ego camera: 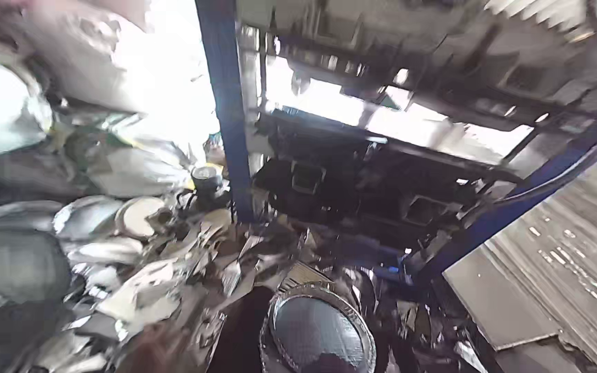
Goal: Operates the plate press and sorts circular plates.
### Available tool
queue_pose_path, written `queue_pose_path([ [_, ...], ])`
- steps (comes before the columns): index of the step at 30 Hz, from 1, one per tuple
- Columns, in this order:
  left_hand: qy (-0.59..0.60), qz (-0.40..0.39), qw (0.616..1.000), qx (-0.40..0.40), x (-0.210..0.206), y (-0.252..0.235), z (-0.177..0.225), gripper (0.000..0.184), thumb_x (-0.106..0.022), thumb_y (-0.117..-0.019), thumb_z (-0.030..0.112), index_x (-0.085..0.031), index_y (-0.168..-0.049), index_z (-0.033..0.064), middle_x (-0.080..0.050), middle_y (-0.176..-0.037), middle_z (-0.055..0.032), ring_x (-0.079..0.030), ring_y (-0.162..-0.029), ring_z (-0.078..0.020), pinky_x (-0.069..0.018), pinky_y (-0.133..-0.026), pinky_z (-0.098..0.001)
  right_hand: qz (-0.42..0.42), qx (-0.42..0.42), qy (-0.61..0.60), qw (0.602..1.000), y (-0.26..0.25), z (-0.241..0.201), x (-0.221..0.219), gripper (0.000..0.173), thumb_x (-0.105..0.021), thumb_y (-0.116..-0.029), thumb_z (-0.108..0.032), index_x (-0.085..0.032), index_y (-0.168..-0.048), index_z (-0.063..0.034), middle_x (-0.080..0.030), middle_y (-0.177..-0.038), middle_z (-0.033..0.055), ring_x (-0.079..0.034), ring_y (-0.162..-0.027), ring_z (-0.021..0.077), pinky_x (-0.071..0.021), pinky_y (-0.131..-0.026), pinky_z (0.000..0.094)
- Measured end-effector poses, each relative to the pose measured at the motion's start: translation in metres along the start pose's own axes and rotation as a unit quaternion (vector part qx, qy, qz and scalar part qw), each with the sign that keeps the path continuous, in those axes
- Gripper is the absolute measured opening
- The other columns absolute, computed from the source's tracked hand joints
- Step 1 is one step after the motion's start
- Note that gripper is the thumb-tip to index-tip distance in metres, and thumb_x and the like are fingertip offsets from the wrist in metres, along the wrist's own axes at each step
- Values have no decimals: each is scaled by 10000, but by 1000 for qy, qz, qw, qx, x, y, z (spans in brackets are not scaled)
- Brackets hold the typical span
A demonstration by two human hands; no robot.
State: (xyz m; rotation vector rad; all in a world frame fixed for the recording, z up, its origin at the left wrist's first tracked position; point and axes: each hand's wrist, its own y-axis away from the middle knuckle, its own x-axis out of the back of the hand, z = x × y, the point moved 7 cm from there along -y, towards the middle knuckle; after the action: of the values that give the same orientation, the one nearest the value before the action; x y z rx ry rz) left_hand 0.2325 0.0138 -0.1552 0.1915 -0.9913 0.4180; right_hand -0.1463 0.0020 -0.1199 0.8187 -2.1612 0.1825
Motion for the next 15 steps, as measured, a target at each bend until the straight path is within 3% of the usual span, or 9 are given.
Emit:
queue_pose_path([
  [2,62,82,992,76,14,6,-29,503,-614,-960,195,-550,-1371,-89,-539,-1348,-391,-527,-1275,-538,-409,-1084,-648,-8,-11,-81,997,3,0,-3,321,-757,-896,-243,-758,-1151,-47,-759,-1039,149,-725,-967,301,-570,-883,543],
  [3,92,112,984,99,25,2,-31,529,-529,-991,217,-488,-1447,-48,-506,-1414,-356,-492,-1336,-483,-382,-1130,-597,8,-51,-89,995,1,10,5,319,-721,-926,-230,-750,-1184,-44,-756,-1083,152,-718,-1019,299,-559,-939,534],
  [6,120,186,972,80,60,-20,-17,714,-625,-944,94,-334,-1596,105,-491,-1447,-334,-504,-1309,-510,-395,-1078,-657,182,-189,-12,965,-12,93,44,373,-666,-976,-230,-689,-1248,24,-707,-1201,219,-667,-1149,344,-499,-1044,515],
  [8,121,184,975,35,77,-29,32,749,-658,-942,92,-305,-1602,69,-520,-1417,-332,-572,-1229,-492,-455,-1028,-631,222,-273,108,930,-25,158,66,465,-615,-1015,-366,-670,-1319,-20,-680,-1285,230,-649,-1203,396,-480,-1052,572],
  [10,123,136,981,-66,66,-24,101,508,-635,-967,97,-487,-1408,-106,-595,-1265,-365,-634,-1088,-492,-497,-938,-626,174,-314,104,927,-30,209,65,492,-546,-1051,-387,-642,-1332,4,-664,-1290,263,-635,-1209,424,-459,-1054,597],
  [11,116,79,982,-128,46,-18,138,393,-600,-988,108,-573,-1307,-120,-626,-1233,-340,-646,-1100,-466,-506,-957,-605,135,-307,68,940,-32,222,57,497,-555,-1047,-373,-644,-1307,41,-655,-1279,288,-626,-1208,425,-457,-1064,579],
  [13,60,-62,961,-262,-18,0,202,309,-527,-1006,97,-684,-1264,30,-669,-1227,-233,-648,-1147,-385,-513,-984,-547,74,-272,12,959,-30,219,36,492,-659,-977,-274,-607,-1313,81,-632,-1288,312,-624,-1196,406,-478,-1040,528],
  [14,13,-142,940,-310,-53,12,229,375,-516,-1001,53,-674,-1333,128,-663,-1233,-211,-637,-1155,-394,-515,-961,-564,58,-291,-6,955,-29,203,32,546,-705,-933,-183,-544,-1382,81,-600,-1344,301,-603,-1227,380,-477,-1050,497],
  [15,-23,-215,912,-349,-84,22,249,460,-517,-979,-15,-645,-1379,174,-646,-1243,-219,-613,-1167,-427,-506,-941,-593,26,-351,-33,935,-30,185,34,663,-717,-939,-114,-415,-1511,33,-499,-1492,260,-511,-1362,348,-397,-1142,469],
])
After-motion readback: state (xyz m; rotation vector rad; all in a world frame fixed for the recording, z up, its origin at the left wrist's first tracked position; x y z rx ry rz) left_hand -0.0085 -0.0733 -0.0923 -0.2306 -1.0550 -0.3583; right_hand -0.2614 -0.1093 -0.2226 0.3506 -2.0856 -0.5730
